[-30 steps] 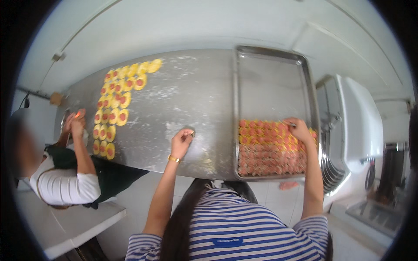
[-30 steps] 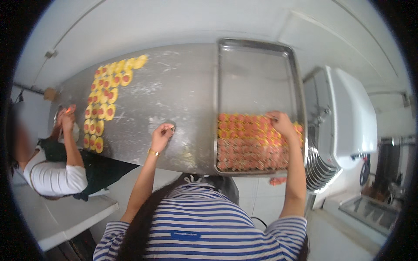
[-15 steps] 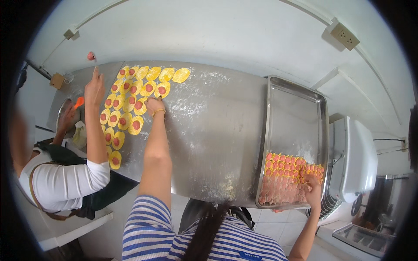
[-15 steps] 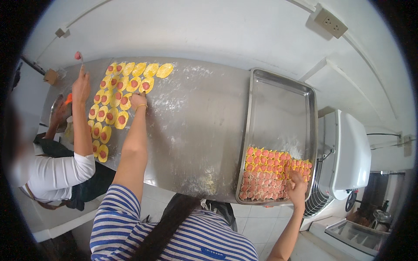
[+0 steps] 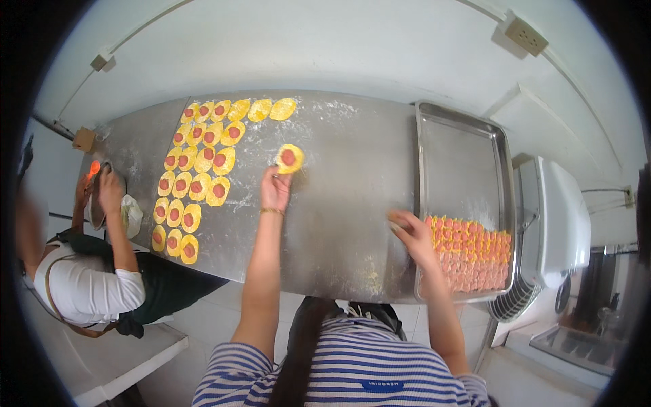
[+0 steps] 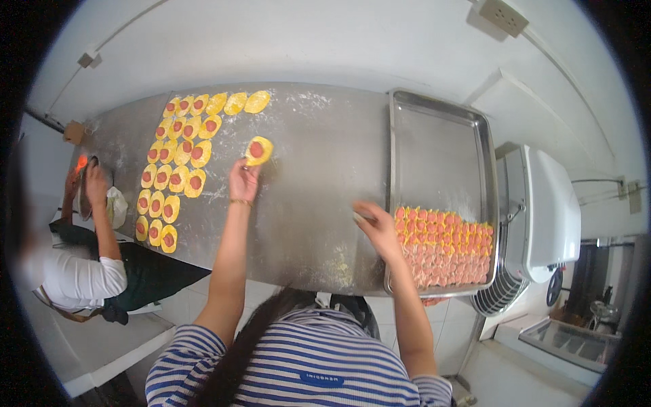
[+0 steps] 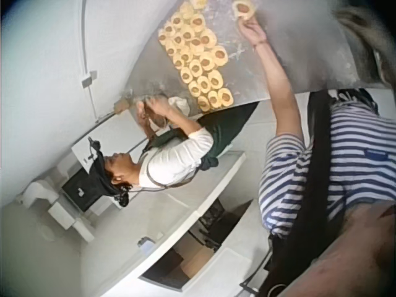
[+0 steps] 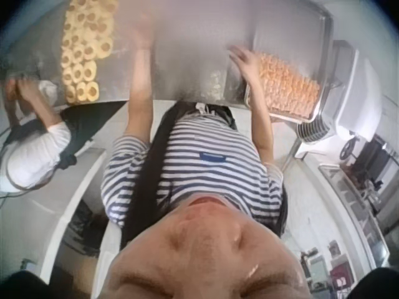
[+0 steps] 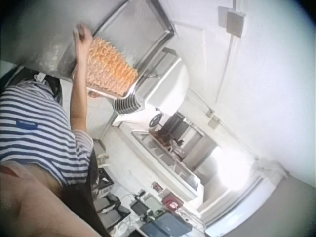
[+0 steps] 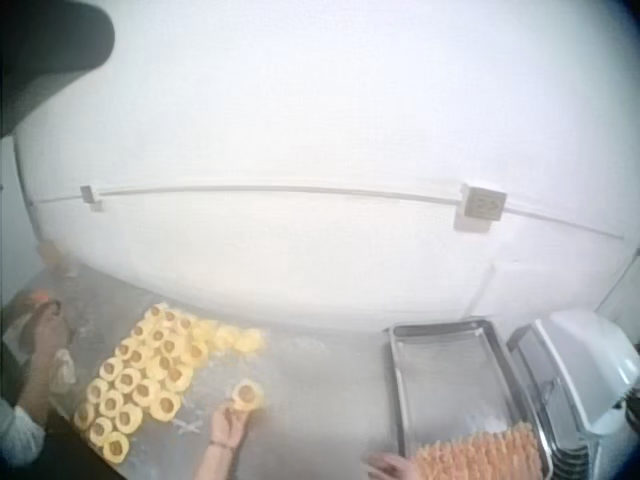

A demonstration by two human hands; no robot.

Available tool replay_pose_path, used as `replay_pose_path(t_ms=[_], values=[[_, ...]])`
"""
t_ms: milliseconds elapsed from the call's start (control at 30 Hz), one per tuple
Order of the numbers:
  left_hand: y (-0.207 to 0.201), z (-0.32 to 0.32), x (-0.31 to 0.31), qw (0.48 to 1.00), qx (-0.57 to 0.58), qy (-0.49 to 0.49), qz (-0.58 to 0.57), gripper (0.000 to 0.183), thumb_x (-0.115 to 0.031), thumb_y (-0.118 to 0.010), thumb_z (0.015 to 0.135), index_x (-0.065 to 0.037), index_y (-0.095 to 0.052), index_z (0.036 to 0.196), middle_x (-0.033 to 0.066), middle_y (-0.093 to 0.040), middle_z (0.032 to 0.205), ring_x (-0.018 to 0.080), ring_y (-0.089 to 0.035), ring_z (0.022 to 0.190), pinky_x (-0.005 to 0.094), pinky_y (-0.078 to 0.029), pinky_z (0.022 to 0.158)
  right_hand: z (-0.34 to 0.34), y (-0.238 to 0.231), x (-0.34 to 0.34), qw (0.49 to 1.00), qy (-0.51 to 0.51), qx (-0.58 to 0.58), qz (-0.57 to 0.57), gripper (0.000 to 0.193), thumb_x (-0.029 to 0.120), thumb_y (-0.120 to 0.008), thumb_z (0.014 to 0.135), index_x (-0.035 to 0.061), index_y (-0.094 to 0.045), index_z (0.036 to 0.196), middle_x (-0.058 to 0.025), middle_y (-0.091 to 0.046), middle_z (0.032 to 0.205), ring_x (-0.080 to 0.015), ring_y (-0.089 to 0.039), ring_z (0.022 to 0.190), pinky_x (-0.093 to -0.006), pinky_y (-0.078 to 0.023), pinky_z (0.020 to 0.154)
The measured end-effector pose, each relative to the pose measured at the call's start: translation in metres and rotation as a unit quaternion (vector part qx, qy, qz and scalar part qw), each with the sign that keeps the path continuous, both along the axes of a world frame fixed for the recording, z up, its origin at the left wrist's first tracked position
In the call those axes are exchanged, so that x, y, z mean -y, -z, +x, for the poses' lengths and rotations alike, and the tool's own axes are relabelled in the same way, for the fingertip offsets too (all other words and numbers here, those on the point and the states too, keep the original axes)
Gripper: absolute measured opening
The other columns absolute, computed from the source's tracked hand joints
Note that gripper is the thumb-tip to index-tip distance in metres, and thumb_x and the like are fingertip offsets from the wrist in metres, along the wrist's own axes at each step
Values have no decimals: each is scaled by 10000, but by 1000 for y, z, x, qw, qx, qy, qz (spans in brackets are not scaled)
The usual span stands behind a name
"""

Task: The person assembles small pasta parcels by placing a filling onto yellow dough circles, folding them, and sealing the edges. The finished parcels are placed on a metal tray. Another person works nearby on a similar task.

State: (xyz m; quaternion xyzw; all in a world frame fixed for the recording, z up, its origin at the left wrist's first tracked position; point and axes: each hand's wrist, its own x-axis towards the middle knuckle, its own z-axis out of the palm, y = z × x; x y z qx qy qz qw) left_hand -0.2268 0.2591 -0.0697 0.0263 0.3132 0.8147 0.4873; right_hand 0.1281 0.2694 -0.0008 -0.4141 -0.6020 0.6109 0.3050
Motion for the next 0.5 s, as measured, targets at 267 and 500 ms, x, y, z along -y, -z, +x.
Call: replay_pose_path(t_ms=[267, 500], values=[[-7, 147, 87, 987, 51, 146, -45, 108, -55, -506, 843, -36, -531, 946, 73, -584, 977, 172, -595, 884, 281, -515, 776, -69, 46, 16, 915, 88, -197, -340, 164, 124, -555, 895, 18, -574, 1018, -63, -612, 949, -174, -607, 865, -305, -507, 784], [0, 165, 103, 902, -244, 229, -271, 289, -25, -515, 839, -11, -515, 1128, 69, -589, 1037, 144, -586, 918, 257, -506, 757, -43, 86, 42, 936, 146, -80, -309, 126, 68, -561, 861, 8, -573, 972, -65, -610, 907, -164, -611, 798, -289, -525, 697]])
